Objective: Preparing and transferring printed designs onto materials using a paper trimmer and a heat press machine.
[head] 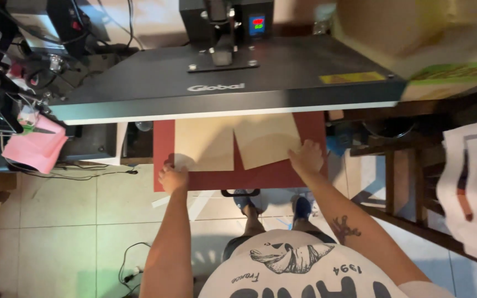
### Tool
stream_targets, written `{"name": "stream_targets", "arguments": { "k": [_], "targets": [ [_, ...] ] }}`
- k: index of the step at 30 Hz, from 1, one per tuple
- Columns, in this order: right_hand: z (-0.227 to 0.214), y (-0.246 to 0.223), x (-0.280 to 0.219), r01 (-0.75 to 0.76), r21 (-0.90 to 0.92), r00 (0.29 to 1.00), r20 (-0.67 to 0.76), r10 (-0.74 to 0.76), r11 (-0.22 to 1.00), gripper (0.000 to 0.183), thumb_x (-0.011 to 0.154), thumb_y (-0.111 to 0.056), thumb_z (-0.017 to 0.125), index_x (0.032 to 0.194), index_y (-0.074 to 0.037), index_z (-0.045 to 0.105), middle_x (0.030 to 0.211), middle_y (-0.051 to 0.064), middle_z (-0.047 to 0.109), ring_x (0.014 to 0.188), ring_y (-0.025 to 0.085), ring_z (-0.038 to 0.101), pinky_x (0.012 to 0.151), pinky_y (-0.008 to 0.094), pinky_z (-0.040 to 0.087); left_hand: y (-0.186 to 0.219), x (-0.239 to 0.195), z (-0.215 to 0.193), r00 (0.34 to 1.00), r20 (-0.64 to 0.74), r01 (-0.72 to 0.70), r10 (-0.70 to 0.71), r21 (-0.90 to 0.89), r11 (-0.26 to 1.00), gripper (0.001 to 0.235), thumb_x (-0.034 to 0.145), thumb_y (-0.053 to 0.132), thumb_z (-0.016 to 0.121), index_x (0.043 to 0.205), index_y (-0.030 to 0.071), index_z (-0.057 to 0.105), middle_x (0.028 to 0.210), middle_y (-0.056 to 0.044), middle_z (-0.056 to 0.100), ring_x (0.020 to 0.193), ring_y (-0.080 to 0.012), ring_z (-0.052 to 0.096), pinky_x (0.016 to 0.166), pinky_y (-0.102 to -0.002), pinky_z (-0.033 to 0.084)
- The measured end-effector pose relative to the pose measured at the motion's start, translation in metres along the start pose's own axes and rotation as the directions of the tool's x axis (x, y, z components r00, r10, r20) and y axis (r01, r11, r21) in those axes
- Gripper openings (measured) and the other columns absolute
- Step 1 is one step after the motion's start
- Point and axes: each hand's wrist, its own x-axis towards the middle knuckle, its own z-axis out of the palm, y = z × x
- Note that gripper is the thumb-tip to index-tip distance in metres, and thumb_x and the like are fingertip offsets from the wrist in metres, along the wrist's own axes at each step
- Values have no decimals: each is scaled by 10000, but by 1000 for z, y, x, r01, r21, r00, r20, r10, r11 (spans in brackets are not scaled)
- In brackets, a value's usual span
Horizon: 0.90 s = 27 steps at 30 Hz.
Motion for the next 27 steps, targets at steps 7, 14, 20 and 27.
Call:
{"name": "stream_targets", "arguments": {
  "k": [7,14,20,27],
  "targets": [
    [38,2,26,-281,112,959,3,283,953,462,861,-379,598,1179,-46,554,1037,193,685,993,446,722,823,571,534,25,12,-36,984,174,22,-32,58,998,786,747,525,859,1298,146,447,1215,-161,606,1186,-377,607,974,-514,546],
    [42,2,14,-288,245,957,102,270,926,486,896,-438,522,1197,-101,701,961,160,734,978,419,725,791,554,554,24,24,-30,966,258,-13,22,-37,999,482,725,438,829,1081,191,618,979,-101,736,1006,-374,732,828,-537,592],
    [54,9,-3,-287,414,958,138,252,864,452,924,-326,617,1220,2,710,843,151,759,804,250,762,759,386,553,18,21,-20,958,263,-71,114,-170,983,284,873,349,656,1053,147,739,917,-129,743,892,-386,749,737,-548,615],
    [58,10,-6,-290,472,955,90,281,833,456,908,-305,643,1200,38,712,868,175,755,710,217,759,723,365,565,16,15,-32,923,365,-72,123,-148,986,383,877,359,691,1171,123,752,1095,-169,759,1042,-433,716,860,-578,589]
  ]
}}
